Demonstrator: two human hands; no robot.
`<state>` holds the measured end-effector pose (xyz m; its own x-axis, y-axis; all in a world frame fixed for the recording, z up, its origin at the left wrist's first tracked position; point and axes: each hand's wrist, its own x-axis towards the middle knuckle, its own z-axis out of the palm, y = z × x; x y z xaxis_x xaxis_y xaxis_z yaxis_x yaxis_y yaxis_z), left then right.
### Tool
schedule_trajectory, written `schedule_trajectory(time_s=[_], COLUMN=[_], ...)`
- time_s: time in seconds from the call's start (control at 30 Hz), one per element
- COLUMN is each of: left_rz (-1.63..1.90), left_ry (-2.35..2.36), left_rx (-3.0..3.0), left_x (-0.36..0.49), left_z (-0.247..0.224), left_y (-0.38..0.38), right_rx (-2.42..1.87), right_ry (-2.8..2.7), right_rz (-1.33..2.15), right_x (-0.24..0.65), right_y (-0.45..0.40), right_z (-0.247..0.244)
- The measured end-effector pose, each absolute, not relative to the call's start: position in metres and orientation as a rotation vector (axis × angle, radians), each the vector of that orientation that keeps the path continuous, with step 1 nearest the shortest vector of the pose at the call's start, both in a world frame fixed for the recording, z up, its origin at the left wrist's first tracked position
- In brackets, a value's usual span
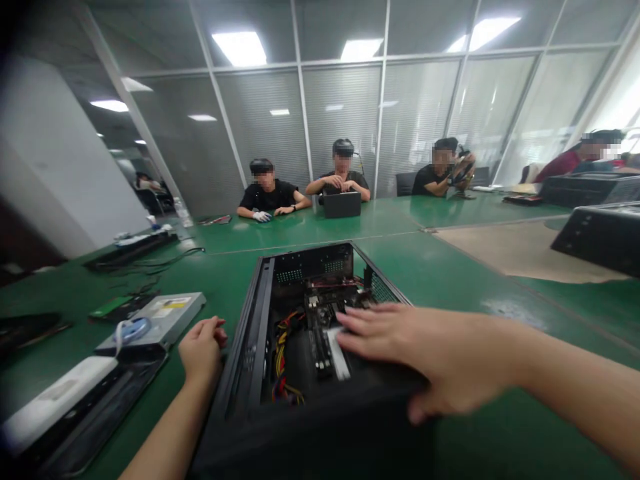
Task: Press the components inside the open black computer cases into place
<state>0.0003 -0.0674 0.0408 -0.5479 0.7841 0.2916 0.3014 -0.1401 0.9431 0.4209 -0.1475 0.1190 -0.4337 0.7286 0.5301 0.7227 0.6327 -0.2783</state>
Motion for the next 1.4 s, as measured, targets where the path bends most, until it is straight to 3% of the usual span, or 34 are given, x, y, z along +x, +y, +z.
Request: schedule_trajectory(time_s=[0.07, 0.13, 0.23, 0.33, 0.57, 1.0, 1.23, 1.4], left_rz=[1.805, 1.837, 1.813, 1.679, 1.36, 1.23, 1.132, 1.058], left_ry=[1.817, 1.833, 1.799, 1.737, 1.617, 1.613, 1.534, 1.504], left_rx=[1.097, 1.069, 1.173, 1.358, 1.683, 1.887, 2.006, 2.056], left_x=[-0.011, -0.016, -0.014, -0.006, 0.016, 0.023, 0.04, 0.041], left_z=[0.039, 0.04, 0.043, 0.046, 0.046, 0.053, 0.052, 0.05], left_y=[-0.063, -0.063, -0.071, -0.082, -0.092, -0.106, -0.109, -0.108], right_rx=[-1.016, -1.178, -1.399, -1.272, -1.213, -1.286, -1.263, -1.649], right_ry=[-2.569, -2.448, -2.273, -2.321, -2.176, -2.058, -2.008, -1.907], right_rz=[0.003, -0.181, -0.248, -0.124, 0.272, 0.434, -0.069, -0.51], right_x=[0.388, 0.346, 0.283, 0.252, 0.315, 0.329, 0.373, 0.43], right_y=[-0.086, -0.043, -0.029, -0.058, -0.101, -0.126, -0.135, -0.082], right_z=[0.146, 0.148, 0.112, 0.068, 0.028, 0.027, 0.072, 0.121])
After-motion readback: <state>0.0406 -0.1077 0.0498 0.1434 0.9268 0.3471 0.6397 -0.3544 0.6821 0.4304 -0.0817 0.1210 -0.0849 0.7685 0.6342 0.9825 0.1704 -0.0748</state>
